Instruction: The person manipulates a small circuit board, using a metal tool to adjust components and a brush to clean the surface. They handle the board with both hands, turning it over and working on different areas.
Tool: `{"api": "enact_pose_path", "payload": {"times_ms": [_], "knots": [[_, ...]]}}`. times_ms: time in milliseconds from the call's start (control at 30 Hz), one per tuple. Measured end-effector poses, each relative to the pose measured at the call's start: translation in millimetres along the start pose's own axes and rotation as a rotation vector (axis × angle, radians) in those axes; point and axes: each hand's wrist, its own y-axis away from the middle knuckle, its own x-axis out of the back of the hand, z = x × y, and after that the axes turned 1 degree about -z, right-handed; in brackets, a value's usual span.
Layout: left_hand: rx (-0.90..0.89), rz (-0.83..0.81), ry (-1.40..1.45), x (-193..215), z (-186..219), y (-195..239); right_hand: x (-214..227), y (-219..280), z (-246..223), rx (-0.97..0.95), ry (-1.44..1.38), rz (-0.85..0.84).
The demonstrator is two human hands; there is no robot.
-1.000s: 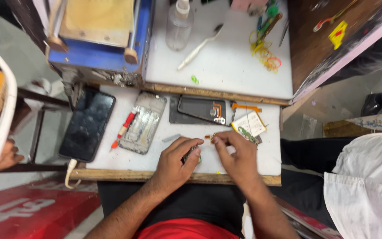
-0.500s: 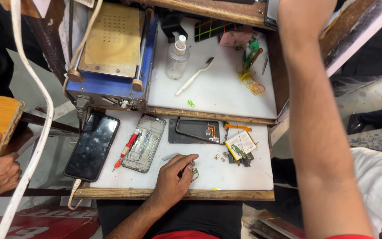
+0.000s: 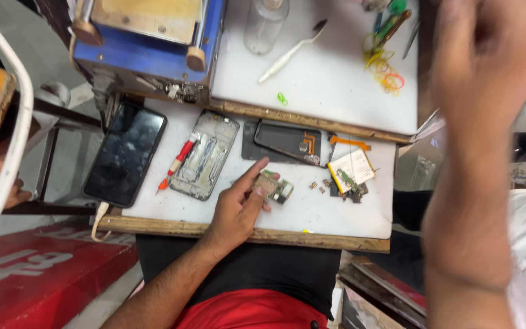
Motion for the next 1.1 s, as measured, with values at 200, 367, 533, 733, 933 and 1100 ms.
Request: {"api": "enact_pose_path", "payload": {"times_ms": [200, 367, 533, 733, 933, 1100], "knots": [[0.0, -0.009, 0.155, 2, -11, -1, -38, 200, -62, -0.483, -0.688, -0.454], [0.016, -0.067, 0.182, 0, -12, 0, -66, 237, -78, -0.749, -1.109, -0.458], [0.034, -0.12, 0.142, -3, -10, -1, -76, 250, -73, -0.854, -1.314, -0.418], [0.079, -0.145, -0.016, -3, -8, 0, -84, 263, -70, -0.884, -1.285, -0.389], [0.095, -0.146, -0.012, -4, -7, -2, -80, 253, -76, -0.922, -1.293, -0.358], [0.084, -0.158, -0.024, -1, -7, -3, -79, 259, -72, -0.928, -1.277, -0.373]]}}
